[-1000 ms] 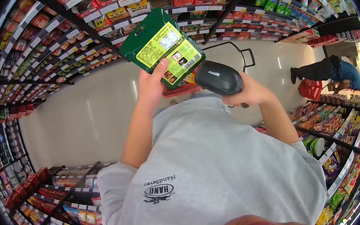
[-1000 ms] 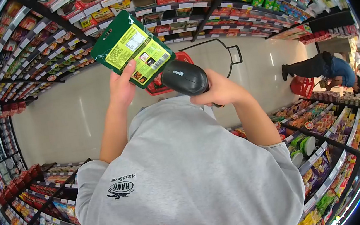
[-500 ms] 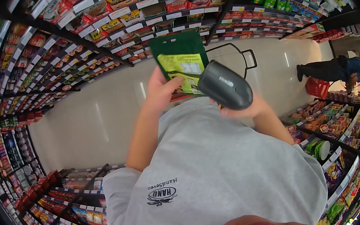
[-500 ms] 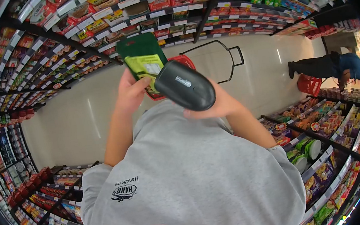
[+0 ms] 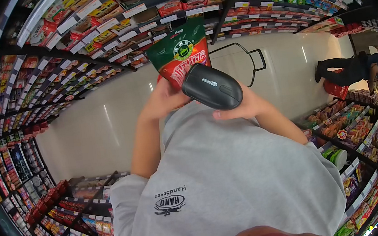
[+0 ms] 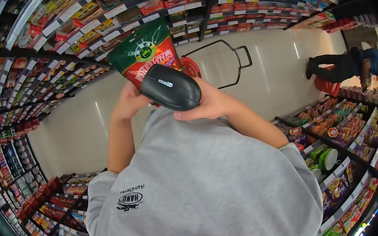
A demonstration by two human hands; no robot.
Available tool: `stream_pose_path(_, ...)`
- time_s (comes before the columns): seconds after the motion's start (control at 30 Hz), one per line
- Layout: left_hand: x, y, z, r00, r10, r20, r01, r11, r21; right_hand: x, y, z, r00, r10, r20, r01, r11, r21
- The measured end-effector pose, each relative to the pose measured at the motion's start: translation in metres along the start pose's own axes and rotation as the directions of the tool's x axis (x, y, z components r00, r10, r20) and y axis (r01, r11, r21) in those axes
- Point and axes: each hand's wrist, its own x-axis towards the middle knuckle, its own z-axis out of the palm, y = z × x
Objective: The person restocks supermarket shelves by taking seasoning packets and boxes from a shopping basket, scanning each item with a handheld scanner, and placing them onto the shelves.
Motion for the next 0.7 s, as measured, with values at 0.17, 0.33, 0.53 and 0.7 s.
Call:
stream_pose_path(0.17, 0.053, -0.030, -0.032, 0.966, -0.033, -0.255, 0.071, 0.988, 0.140, -0.005, -0.006, -0.035, 0.994, -0.001, -0.111, -0.020, 0.983, -0.185)
stream_pose_path(0.33, 0.089, -0.002, -0.078, 0.962, 0.085, -0.261, 0.077, 0.829, 0.554, -0.014, -0.012, -0.058, 0.979, -0.100, -0.176, 0.071, 0.984, -0.165)
stream_pose_path(0.53, 0.132, 0.039, -0.121, 0.926, 0.223, -0.304, 0.196, 0.403, 0.894, -0.032, -0.015, -0.082, 0.968, -0.001, -0.251, -0.038, 0.988, -0.151)
stream_pose_path(0.7, 0.175, 0.047, -0.174, 0.815, 0.367, -0.448, 0.250, 0.475, 0.844, -0.037, -0.020, -0.090, 0.959, 0.034, -0.281, -0.089, 0.979, -0.183)
